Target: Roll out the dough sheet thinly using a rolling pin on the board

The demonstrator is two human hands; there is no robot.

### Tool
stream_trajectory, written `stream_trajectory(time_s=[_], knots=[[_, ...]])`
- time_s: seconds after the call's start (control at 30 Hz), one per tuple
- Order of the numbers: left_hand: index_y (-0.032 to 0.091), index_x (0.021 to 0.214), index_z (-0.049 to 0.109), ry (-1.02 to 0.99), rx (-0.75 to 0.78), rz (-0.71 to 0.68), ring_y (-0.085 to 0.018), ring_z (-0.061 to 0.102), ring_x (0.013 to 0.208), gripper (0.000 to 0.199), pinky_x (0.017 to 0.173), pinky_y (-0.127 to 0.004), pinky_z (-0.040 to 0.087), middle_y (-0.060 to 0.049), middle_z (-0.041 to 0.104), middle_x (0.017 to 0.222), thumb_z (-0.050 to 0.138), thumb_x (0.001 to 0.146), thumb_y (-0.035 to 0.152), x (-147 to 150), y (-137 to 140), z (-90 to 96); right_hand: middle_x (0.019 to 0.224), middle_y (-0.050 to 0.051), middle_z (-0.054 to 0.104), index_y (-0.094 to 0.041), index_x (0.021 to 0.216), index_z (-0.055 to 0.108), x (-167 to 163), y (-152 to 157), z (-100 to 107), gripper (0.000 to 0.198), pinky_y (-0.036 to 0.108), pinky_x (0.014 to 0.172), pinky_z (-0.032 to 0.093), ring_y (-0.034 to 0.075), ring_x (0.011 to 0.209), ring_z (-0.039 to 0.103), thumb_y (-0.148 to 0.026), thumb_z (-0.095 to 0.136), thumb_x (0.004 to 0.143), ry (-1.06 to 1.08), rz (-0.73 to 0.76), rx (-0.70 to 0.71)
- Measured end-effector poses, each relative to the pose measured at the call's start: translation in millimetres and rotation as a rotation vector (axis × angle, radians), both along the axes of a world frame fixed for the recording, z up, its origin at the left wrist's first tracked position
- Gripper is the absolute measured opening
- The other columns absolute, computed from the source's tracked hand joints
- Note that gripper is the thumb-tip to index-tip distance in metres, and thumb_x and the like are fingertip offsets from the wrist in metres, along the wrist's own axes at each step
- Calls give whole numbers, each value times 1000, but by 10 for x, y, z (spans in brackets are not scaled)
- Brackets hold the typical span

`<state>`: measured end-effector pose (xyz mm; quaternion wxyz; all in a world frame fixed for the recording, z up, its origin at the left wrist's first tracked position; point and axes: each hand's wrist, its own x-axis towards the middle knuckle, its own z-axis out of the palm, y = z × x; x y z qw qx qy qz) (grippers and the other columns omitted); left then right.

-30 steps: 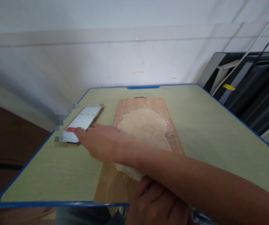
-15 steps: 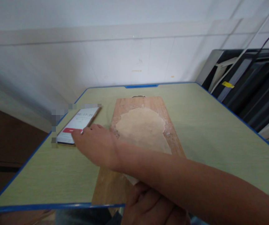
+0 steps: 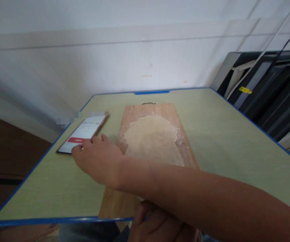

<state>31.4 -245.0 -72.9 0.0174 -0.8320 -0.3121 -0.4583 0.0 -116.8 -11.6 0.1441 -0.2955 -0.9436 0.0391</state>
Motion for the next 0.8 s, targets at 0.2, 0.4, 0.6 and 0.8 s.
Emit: stream_trajectory(time_s=[0.2, 0.4, 0.6, 0.8], knots=[[18, 67, 62, -164, -105, -12, -13, 63, 62, 34, 61, -29, 49, 0, 65, 62, 41, 91, 28, 40, 64, 201, 109, 13, 68, -13, 109, 58, 110, 267, -83, 33, 34, 82, 51, 22, 103, 63, 0, 39, 85, 149, -136, -256], [18, 65, 60, -196, -19, -47, -11, 60, 57, 51, 58, -29, 45, 2, 62, 59, 24, 100, 28, 22, 79, 161, 105, 13, 70, -14, 103, 61, 97, 274, -132, 34, 36, 83, 50, 23, 100, 64, 1, 40, 80, 145, -87, -228], [16, 68, 63, -63, -15, -7, -13, 65, 72, 58, 70, -27, 49, 0, 68, 69, 17, 101, 30, -50, 67, 213, 111, 13, 66, -12, 108, 59, 271, 311, -66, 45, 38, 90, 47, 24, 107, 60, 5, 41, 70, 191, -47, -173], [17, 85, 68, 198, -6, -125, -13, 64, 96, 45, 99, -30, 45, 1, 74, 90, 27, 99, 32, -218, 124, 318, 106, 9, 67, -14, 98, 62, 1077, 483, -36, 47, 37, 95, 42, 23, 105, 59, 2, 45, 57, 403, -361, -59]])
